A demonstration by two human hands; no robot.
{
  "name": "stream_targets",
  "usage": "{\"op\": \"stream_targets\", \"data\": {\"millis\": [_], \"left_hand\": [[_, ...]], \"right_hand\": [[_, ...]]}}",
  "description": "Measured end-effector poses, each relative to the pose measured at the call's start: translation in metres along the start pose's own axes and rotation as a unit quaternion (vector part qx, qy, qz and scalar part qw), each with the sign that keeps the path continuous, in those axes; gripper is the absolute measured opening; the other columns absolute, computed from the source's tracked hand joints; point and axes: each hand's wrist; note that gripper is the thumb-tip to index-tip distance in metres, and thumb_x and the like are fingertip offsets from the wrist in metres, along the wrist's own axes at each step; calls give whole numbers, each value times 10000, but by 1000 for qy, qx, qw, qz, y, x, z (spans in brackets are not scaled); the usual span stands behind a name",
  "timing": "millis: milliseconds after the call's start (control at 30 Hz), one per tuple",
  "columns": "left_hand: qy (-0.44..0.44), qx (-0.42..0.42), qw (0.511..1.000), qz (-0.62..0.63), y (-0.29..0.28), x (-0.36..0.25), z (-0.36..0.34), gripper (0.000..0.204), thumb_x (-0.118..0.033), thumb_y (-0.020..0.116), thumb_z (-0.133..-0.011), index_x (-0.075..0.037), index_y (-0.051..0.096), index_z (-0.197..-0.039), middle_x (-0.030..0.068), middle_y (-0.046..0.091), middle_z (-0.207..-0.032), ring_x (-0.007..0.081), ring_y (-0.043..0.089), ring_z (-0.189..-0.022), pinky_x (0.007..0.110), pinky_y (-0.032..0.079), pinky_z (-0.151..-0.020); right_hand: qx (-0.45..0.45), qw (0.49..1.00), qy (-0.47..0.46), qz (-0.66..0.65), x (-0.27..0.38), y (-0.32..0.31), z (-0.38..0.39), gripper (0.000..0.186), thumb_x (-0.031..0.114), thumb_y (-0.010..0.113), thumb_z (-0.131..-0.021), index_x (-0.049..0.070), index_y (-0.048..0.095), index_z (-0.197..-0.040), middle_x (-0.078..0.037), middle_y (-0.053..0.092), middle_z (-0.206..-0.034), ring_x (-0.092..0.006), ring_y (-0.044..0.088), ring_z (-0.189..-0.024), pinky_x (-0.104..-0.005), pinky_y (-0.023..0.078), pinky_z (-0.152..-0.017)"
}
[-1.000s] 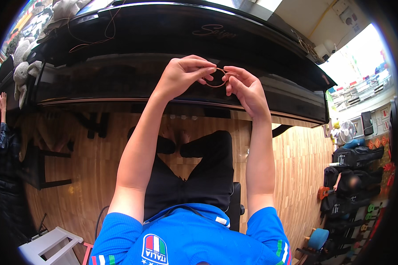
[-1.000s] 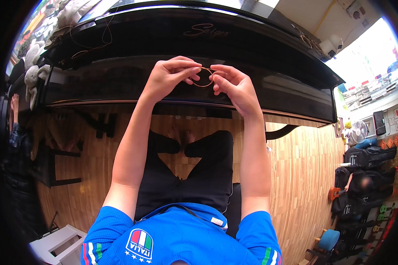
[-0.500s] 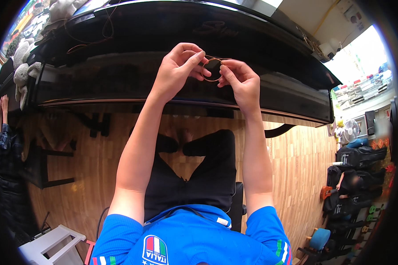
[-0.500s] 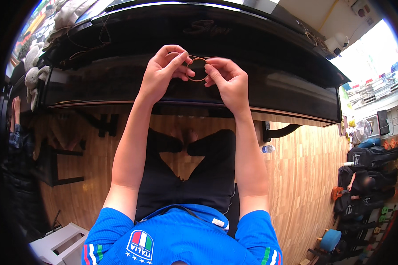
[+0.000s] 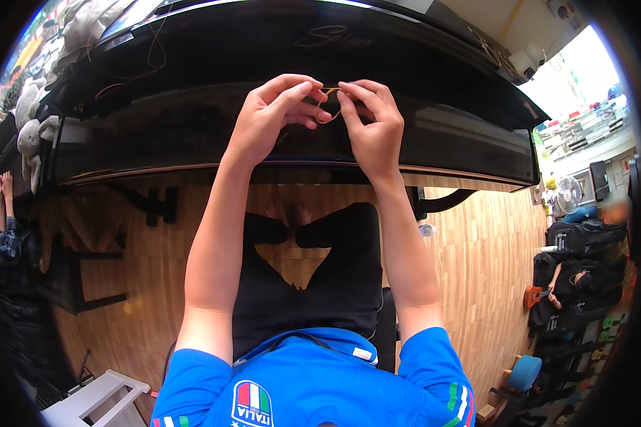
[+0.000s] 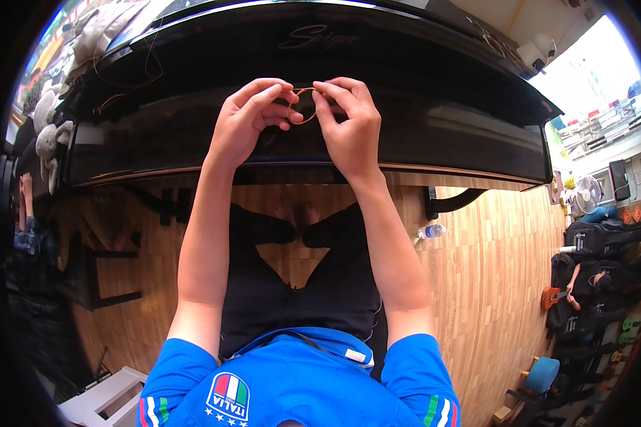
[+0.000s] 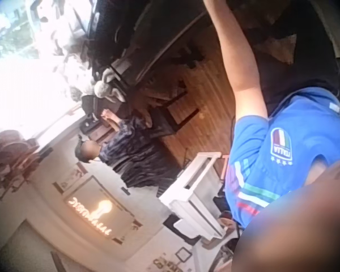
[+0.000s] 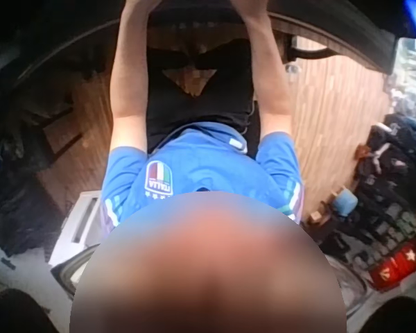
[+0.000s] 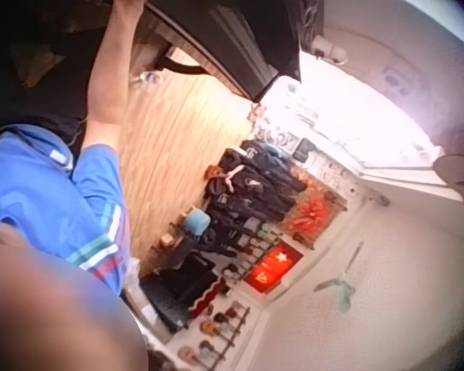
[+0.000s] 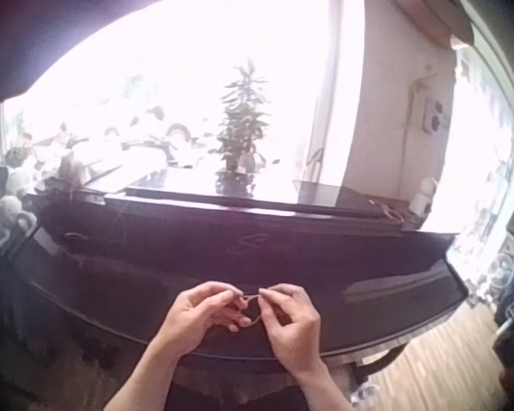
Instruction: The person manipulates a thin copper wire by hand, bending and twisting it into a looped shape. They repeatedly adjust the loop size and position, occasionally placing the wire on the piano surface to hold it while making further adjustments.
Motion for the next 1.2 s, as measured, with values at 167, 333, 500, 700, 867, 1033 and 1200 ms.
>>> {"op": "stream_targets", "data": {"millis": [167,333,500,700,867,1033,1200], "left_hand": [[1,11,1000,21,-1,2,-1,275,-170,572,-1026,1,661,-1221,115,716,-1042,194,731,-888,283,578,-764],[-7,-17,1000,25,-1,1,-1,291,-168,571,-1037,7,651,-1255,107,708,-1082,156,701,-894,264,564,-783],[-15,-22,999,19,0,0,-1,296,-181,585,-1034,-1,653,-1259,96,707,-1078,135,690,-884,257,557,-781],[-13,-25,999,27,-2,1,-1,295,-180,589,-1032,4,656,-1252,101,710,-1072,141,690,-887,259,556,-779],[-13,-13,1000,20,-3,1,-1,297,-176,593,-1028,6,657,-1253,114,711,-1094,156,700,-912,264,560,-782],[-3,-10,1000,12,-1,0,-1,303,-174,600,-1023,5,654,-1261,121,711,-1106,176,711,-938,272,567,-797],[-1,-23,999,23,1,-1,-1,291,-164,605,-1020,-2,640,-1259,124,711,-1101,196,725,-941,282,579,-784]], "right_hand": [[41,995,38,-83,-12,0,-2,212,21,691,-928,23,722,-1138,-119,738,-986,-166,719,-880,-277,590,-730],[125,911,218,-328,-7,-21,-8,370,61,664,-970,-19,584,-1321,-143,736,-968,-187,722,-871,-309,602,-830],[155,860,234,-426,-17,-25,-7,349,90,682,-963,-26,613,-1285,-135,736,-967,-193,720,-903,-324,588,-892],[123,919,201,-316,-11,-18,-5,241,38,690,-944,-36,678,-1173,-133,741,-978,-183,726,-893,-301,593,-856],[71,967,138,-202,-11,-7,-4,206,19,694,-933,-29,686,-1133,-129,741,-959,-166,734,-843,-269,602,-792],[0,972,167,-167,3,3,-9,268,29,688,-941,-37,637,-1195,-127,735,-955,-167,736,-830,-269,611,-750],[39,937,217,-271,-8,1,-10,327,49,693,-947,-70,585,-1232,-146,730,-970,-189,734,-817,-293,619,-765]]}}
Point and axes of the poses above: each hand's wrist, its own z-axis away from the middle knuckle, its own y-axis out of the palm, x = y × z
